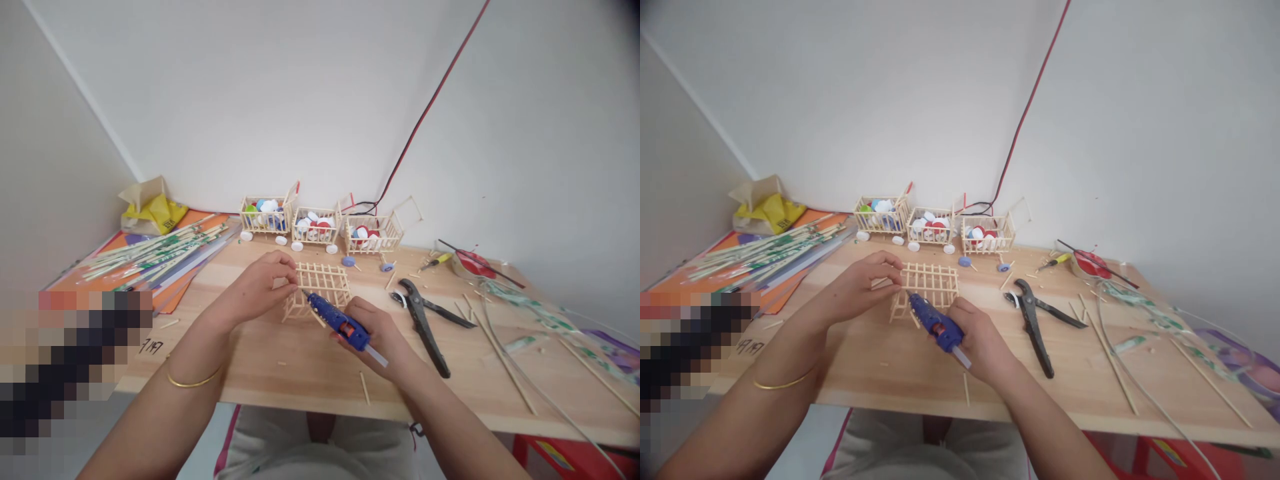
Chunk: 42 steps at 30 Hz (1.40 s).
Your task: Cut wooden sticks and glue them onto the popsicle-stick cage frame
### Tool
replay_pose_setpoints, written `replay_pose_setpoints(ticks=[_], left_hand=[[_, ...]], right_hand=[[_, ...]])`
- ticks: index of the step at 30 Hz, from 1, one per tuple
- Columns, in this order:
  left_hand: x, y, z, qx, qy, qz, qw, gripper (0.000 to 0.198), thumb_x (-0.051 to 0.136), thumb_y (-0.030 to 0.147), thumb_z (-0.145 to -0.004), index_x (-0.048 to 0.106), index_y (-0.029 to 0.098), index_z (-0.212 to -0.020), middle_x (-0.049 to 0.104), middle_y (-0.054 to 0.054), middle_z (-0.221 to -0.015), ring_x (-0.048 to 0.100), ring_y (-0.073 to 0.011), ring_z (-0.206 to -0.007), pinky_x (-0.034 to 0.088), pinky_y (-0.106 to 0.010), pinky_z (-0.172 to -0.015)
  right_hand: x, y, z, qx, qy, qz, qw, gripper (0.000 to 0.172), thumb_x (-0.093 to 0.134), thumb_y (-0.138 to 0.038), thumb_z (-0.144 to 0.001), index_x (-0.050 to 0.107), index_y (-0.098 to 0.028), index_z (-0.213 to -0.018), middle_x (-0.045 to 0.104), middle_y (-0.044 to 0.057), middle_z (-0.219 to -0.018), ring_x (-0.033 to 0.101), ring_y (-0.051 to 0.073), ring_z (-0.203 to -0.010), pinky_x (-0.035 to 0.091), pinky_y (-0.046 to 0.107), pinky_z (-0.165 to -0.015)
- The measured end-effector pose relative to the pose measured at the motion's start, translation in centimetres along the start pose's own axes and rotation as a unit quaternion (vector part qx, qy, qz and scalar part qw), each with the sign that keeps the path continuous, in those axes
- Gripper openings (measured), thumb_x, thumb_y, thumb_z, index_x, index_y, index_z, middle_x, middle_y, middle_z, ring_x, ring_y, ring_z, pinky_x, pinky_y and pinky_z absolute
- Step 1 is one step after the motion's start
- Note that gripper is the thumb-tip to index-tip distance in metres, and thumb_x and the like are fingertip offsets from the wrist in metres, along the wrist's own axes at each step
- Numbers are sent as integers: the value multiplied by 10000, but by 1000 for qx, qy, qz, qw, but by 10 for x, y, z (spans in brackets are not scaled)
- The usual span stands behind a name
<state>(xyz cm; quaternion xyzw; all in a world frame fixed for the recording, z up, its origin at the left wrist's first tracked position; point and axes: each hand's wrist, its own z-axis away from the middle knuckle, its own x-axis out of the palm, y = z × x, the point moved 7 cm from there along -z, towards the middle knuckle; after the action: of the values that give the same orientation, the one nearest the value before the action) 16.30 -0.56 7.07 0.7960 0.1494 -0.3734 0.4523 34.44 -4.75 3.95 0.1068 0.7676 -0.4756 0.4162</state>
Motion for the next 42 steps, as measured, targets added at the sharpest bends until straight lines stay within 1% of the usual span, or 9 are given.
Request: replay_pose_setpoints(ticks=[12, 19, 23, 25, 28, 31, 35, 38, 42], left_hand=[[1, 1, 1, 6, 1, 1, 1000, 137, 559, 240, -850, 669, 192, -786, 573, -43, -1003, 572, -180, -978, 442, -322, -888], [0, 0, 1, 1, 1, -8, 1000, 133, 557, 225, -843, 661, 187, -770, 572, -46, -982, 576, -179, -965, 447, -322, -882], [0, 0, 1, 9, 5, -20, 1000, 138, 550, 238, -843, 659, 191, -773, 576, -50, -1001, 574, -184, -990, 444, -329, -899], [1, -1, 1, 14, 3, -29, 999, 150, 538, 242, -844, 658, 194, -769, 581, -50, -1003, 578, -187, -982, 450, -332, -892], [2, -3, 0, 18, 2, -39, 999, 165, 522, 252, -845, 661, 201, -771, 588, -47, -1008, 584, -190, -971, 458, -329, -880], [3, -6, 0, 18, -1, -39, 999, 160, 531, 267, -842, 665, 204, -780, 585, -48, -1032, 585, -190, -974, 456, -323, -884], [2, -8, -1, 20, 5, -39, 999, 167, 529, 285, -846, 664, 203, -794, 581, -56, -1035, 585, -192, -966, 457, -329, -878], [2, -7, -2, 26, 6, -40, 999, 177, 526, 297, -845, 666, 202, -795, 588, -58, -1017, 590, -193, -941, 467, -329, -857], [1, -8, -2, 25, 6, -39, 999, 167, 536, 295, -841, 673, 206, -806, 591, -59, -1018, 591, -192, -943, 472, -331, -858]], right_hand=[[-1, 2, 2, 1, 5, -1, 1000, 225, 587, -314, -861, 538, -177, -690, 489, 14, -710, 508, 138, -630, 380, 257, -571], [-25, 4, 18, -7, 67, 23, 997, 207, 619, -345, -852, 531, -198, -736, 540, 16, -747, 539, 146, -661, 411, 264, -602], [-59, 30, 33, 19, 145, 105, 984, 245, 651, -425, -818, 545, -204, -822, 577, 54, -842, 568, 207, -789, 450, 319, -710], [-69, 52, 39, 75, 150, 157, 973, 301, 667, -465, -788, 552, -194, -849, 566, 76, -874, 578, 235, -809, 466, 352, -729], [-70, 86, 47, 173, 113, 208, 956, 348, 700, -468, -748, 575, -169, -871, 546, 90, -883, 589, 246, -782, 487, 386, -744], [-60, 98, 49, 187, 60, 211, 958, 291, 678, -401, -782, 591, -142, -884, 533, 115, -948, 597, 236, -832, 491, 381, -810], [-54, 90, 51, 169, -9, 224, 960, 405, 718, -363, -745, 600, -123, -1049, 536, 148, -1048, 596, 267, -907, 491, 409, -825], [-64, 67, 42, 131, 7, 249, 960, 522, 766, -389, -693, 595, -145, -1122, 558, 162, -1092, 565, 324, -1000, 470, 465, -848], [-73, 25, 10, 5, 105, 151, 983, 164, 588, -246, -873, 628, -193, -1023, 620, 87, -966, 590, 205, -911, 471, 347, -830]])
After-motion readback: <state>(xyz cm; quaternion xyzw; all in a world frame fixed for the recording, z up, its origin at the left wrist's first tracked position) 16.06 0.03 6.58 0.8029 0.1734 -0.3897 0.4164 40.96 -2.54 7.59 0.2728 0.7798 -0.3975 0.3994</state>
